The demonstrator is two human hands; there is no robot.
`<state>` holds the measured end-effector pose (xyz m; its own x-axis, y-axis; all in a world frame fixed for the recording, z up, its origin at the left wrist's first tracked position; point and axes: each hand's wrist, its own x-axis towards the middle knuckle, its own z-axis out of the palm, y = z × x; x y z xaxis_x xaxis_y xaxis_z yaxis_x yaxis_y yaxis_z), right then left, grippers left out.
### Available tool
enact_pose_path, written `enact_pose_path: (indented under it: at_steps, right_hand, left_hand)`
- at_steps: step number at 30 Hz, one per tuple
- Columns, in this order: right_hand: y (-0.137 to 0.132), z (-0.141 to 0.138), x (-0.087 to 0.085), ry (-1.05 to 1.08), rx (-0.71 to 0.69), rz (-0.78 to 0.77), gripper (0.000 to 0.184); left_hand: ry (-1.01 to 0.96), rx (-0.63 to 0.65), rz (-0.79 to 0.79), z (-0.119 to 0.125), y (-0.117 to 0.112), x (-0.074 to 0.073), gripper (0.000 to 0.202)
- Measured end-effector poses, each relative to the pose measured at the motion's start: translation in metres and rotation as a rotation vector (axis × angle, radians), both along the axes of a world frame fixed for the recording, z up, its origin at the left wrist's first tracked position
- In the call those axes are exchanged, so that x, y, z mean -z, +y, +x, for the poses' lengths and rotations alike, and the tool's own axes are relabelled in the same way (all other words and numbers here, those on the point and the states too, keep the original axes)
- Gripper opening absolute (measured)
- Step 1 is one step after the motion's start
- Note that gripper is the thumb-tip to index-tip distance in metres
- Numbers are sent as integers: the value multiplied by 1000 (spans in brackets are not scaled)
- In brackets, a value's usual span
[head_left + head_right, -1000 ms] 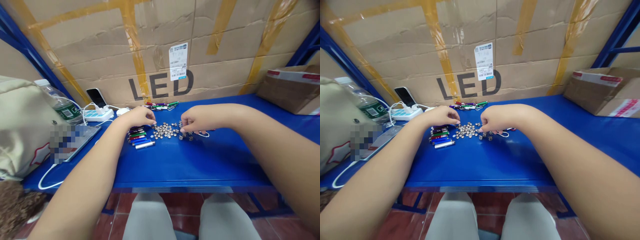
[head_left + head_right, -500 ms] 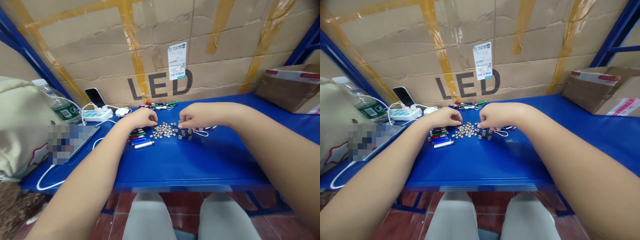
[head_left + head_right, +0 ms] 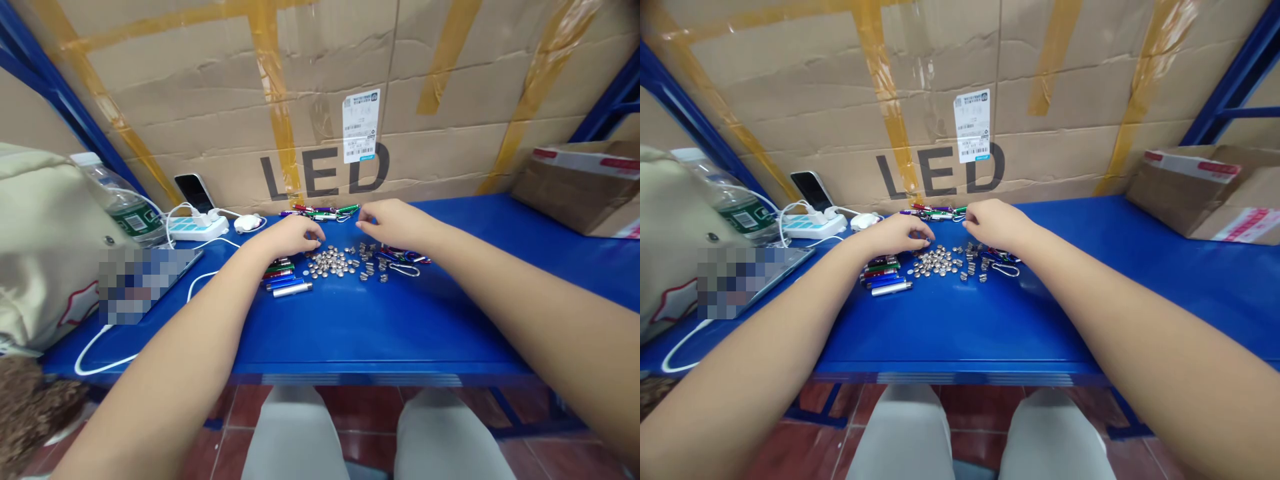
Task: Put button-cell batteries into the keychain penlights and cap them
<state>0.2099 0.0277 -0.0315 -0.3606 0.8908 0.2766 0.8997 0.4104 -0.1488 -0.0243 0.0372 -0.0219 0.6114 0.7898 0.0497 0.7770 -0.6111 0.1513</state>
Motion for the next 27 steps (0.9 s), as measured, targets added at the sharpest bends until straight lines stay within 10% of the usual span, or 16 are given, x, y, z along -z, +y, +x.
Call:
enact_pose_path:
  at_steps: [12,27]
  right_hand:
    - [8,6,-1,29,25,46,21]
    - [5,18,-12,120,25,110,18]
  left_hand:
    - [-35,-108,27,0,9,0,31]
    - [260,-200,215,76,74,4,33]
